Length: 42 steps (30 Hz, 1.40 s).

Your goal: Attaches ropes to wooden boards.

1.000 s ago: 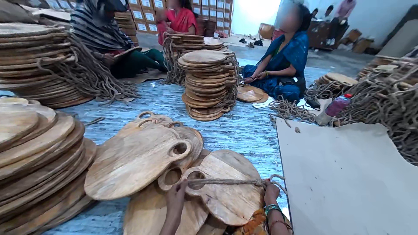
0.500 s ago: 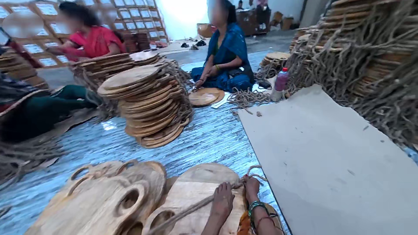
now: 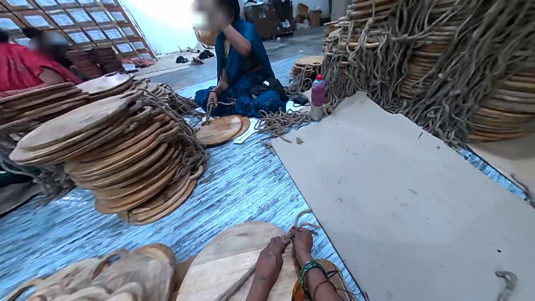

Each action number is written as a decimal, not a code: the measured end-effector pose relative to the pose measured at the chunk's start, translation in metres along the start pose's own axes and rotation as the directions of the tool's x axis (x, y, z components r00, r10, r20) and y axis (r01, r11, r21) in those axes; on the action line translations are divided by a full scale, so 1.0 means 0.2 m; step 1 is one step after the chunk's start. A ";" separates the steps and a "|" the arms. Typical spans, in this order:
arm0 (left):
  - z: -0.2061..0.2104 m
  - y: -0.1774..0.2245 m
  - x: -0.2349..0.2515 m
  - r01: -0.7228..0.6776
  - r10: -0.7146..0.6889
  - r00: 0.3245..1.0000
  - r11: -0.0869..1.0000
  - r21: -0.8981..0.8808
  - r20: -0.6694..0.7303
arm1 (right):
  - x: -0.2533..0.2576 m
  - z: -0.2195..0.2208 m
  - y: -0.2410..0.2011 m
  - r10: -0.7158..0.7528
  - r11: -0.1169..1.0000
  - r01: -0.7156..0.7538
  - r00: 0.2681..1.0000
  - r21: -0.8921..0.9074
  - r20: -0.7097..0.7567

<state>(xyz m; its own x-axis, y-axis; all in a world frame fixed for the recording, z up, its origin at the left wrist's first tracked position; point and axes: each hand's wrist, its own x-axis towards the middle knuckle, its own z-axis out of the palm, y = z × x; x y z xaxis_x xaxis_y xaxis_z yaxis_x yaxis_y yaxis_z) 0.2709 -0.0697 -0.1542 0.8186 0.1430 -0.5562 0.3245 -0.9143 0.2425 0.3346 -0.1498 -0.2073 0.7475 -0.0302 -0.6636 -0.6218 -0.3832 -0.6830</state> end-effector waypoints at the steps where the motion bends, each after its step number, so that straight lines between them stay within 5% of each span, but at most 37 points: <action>1: 0.00 -0.01 0.00 0.004 -0.005 1.000 0.999 -0.034 -0.021 | 0.00 0.00 0.00 0.003 1.000 -0.003 1.000 0.003 -0.002; 23: 0.05 -0.06 0.04 -0.007 -0.006 0.995 0.991 -0.136 -0.096 | 0.00 0.03 0.02 0.020 0.990 -0.011 0.998 0.138 -0.064; 32: 0.06 -0.12 -0.07 -0.139 0.087 0.976 0.956 -0.260 -0.201 | -0.06 0.00 0.03 -0.167 0.970 0.172 0.985 0.172 -0.041; 36: 0.06 -0.16 -0.18 -0.257 0.100 0.836 0.940 -0.223 -0.539 | -0.25 -0.05 0.08 -0.379 0.877 0.381 0.923 0.292 -0.067; 40: 0.04 -0.15 -0.39 -0.204 -0.098 0.593 0.942 -0.267 -0.799 | -0.56 -0.07 0.03 -0.361 0.756 0.309 0.932 0.577 -0.026; 42: 0.02 -0.17 -0.53 -0.179 -0.219 0.627 0.894 -0.412 -0.748 | -0.65 -0.07 -0.06 -0.370 0.702 0.276 0.929 0.656 0.005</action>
<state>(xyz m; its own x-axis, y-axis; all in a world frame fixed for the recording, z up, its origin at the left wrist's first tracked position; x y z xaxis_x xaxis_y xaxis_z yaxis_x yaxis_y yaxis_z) 0.1712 -0.0561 -0.1062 0.7966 0.5731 0.1925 0.3385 -0.6866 0.6435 0.2484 -0.1542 -0.1080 0.9233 0.1183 -0.3655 -0.3837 0.3285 -0.8631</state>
